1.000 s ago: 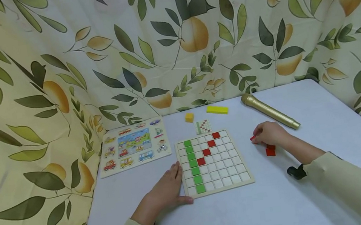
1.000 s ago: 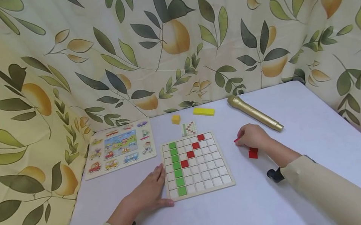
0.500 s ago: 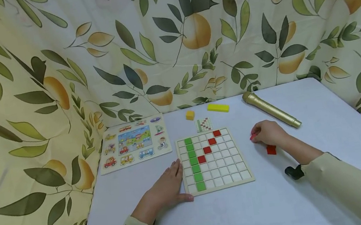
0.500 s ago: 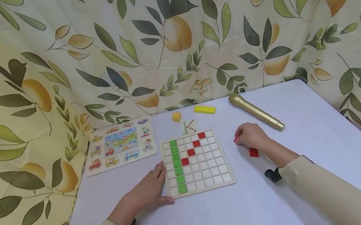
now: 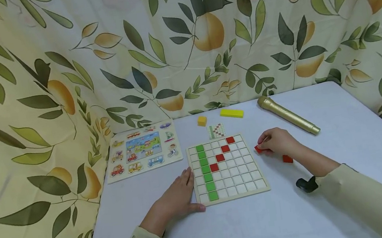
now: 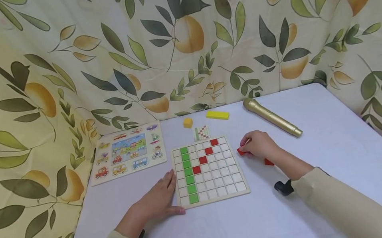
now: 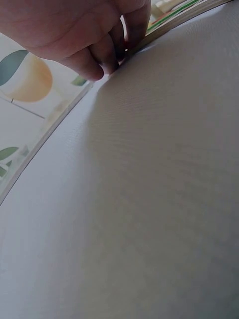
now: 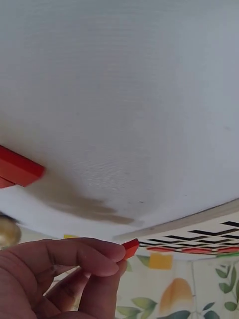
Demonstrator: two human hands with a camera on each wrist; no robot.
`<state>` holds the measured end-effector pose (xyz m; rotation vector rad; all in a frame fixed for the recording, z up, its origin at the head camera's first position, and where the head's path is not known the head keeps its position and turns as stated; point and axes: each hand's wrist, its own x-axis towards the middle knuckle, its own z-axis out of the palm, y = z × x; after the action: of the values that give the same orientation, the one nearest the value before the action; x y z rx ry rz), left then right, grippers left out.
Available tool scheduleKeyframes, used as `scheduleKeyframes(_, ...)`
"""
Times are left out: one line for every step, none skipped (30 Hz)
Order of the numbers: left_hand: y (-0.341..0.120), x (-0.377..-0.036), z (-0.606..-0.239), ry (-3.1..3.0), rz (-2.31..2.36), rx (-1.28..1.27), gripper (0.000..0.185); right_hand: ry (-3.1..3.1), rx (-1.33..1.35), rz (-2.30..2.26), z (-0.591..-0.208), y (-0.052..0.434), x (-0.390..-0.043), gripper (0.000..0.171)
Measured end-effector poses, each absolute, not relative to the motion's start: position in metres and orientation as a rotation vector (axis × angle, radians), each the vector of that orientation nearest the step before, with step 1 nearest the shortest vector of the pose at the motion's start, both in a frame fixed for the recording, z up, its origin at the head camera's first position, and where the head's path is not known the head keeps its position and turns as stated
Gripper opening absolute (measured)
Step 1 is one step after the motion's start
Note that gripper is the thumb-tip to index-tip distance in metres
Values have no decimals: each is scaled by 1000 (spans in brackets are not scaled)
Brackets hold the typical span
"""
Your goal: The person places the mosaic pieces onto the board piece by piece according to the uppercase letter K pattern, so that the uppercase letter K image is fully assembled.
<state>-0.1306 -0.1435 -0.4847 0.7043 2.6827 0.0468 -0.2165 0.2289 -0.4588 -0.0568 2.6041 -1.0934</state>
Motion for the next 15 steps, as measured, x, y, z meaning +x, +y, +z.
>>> scheduleKeyframes(-143, -131, -484, 2682, 46, 707, 121, 2601, -57, -1093, -459, 226, -216, 20)
scheduleKeyframes(-143, -131, -484, 2681, 44, 709, 120, 2597, -59, -1094, -460, 224, -215, 20)
scheduleKeyframes(-143, -130, -484, 2681, 41, 712, 120, 2596, -63, -1093, -460, 221, -214, 19)
scheduleKeyframes(-143, -130, -483, 2680, 39, 714, 120, 2595, -72, -1093, -461, 219, -214, 19)
scheduleKeyframes(-143, -130, -483, 2680, 37, 715, 120, 2593, -76, -1094, -462, 216, -213, 18)
scheduleKeyframes(-143, -130, -482, 2680, 35, 717, 120, 2585, -78, -1100, -463, 213, -213, 18)
scheduleKeyframes(-143, -130, -482, 2680, 34, 717, 120, 2575, -74, -1110, -464, 210, -212, 18)
scheduleKeyframes(-142, -130, -482, 2679, 36, 715, 120, 2565, -70, -1122, -465, 207, -212, 18)
scheduleKeyframes(-142, -130, -482, 2678, 34, 714, 120, 2555, -69, -1131, -466, 204, -211, 18)
scheduleKeyframes(-142, -130, -482, 2678, 36, 713, 120, 2546, -66, -1135, -466, 200, -210, 18)
scheduleKeyframes(-142, -130, -481, 2678, 35, 712, 120, 2540, -64, -1135, -467, 196, -210, 18)
scheduleKeyframes(-142, -130, -481, 2677, 34, 711, 120, 2538, -63, -1133, -468, 193, -209, 18)
scheduleKeyframes(-142, -131, -481, 2676, 35, 711, 120, 2536, -63, -1130, -468, 189, -208, 18)
scheduleKeyframes(-142, -131, -481, 2677, 35, 711, 120, 2538, -69, -1124, -469, 185, -206, 18)
scheduleKeyframes(-143, -131, -482, 2677, 32, 711, 120, 2538, -77, -1117, -469, 181, -205, 17)
